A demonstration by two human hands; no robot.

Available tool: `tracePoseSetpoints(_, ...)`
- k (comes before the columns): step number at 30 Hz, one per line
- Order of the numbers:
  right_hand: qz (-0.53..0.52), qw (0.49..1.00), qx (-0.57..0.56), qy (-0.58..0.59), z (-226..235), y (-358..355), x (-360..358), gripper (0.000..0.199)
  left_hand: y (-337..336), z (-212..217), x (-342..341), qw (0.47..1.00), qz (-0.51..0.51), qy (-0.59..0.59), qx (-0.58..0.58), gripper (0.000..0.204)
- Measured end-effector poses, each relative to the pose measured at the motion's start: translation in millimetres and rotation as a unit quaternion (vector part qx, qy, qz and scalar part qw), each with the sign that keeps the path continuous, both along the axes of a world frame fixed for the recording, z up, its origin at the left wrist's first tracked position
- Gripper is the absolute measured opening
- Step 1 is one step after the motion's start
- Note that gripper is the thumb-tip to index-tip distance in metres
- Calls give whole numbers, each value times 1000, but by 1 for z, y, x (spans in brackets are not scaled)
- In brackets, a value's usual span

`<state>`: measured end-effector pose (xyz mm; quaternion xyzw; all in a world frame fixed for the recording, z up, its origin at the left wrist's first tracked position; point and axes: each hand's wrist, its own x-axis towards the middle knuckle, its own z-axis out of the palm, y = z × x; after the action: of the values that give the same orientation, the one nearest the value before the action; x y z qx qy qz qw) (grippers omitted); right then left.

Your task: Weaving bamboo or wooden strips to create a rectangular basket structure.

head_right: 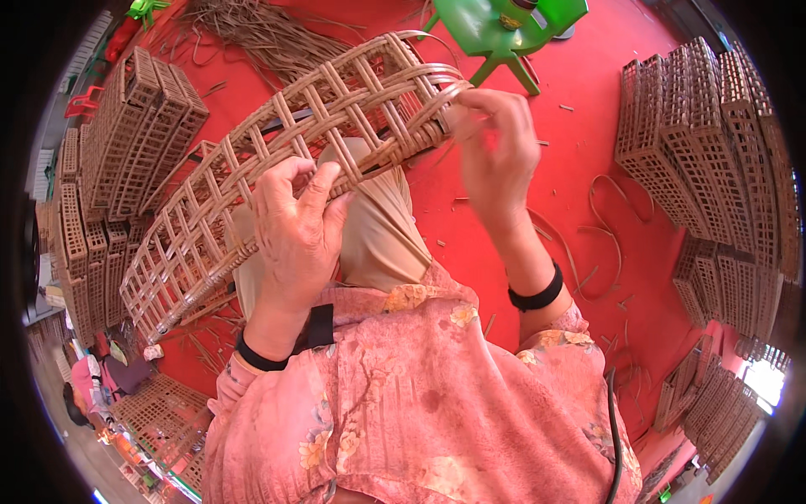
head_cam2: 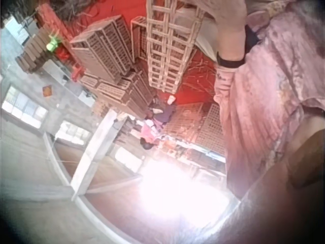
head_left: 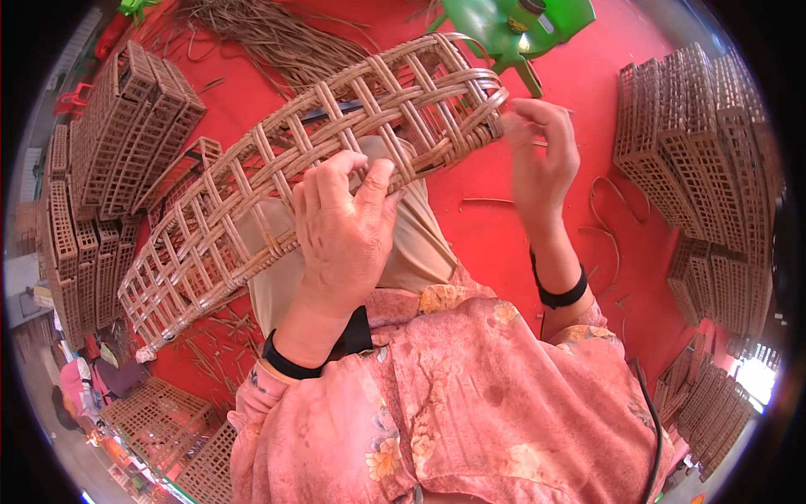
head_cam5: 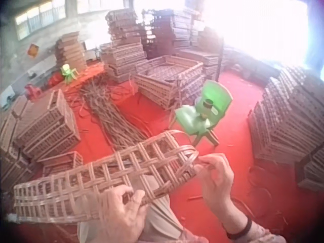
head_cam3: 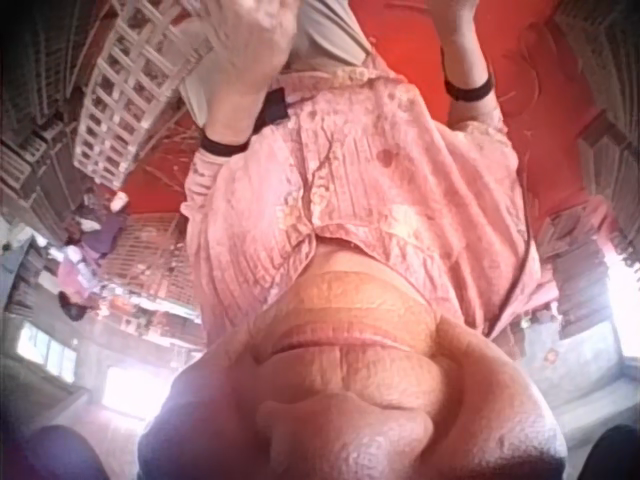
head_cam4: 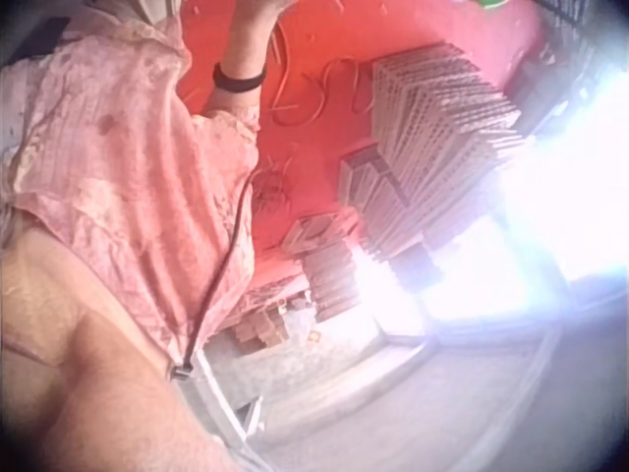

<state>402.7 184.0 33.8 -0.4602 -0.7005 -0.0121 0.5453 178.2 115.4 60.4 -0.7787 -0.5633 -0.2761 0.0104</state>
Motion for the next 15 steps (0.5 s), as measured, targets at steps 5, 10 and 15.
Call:
tracePoseSetpoints(5, 59, 848, -385, 360, -13, 11, 17, 30, -5, 0, 10, 995, 47, 52, 71, 64)
tracePoseSetpoints(10, 170, 770, -367, 494, -14, 22, -4, 20, 10, 5, 25, 996, -40, 72, 39, 65)
tracePoseSetpoints(15, 169, 743, -351, 544, -9, 26, -17, 16, 28, 10, 41, 996, -41, 75, 39, 55)
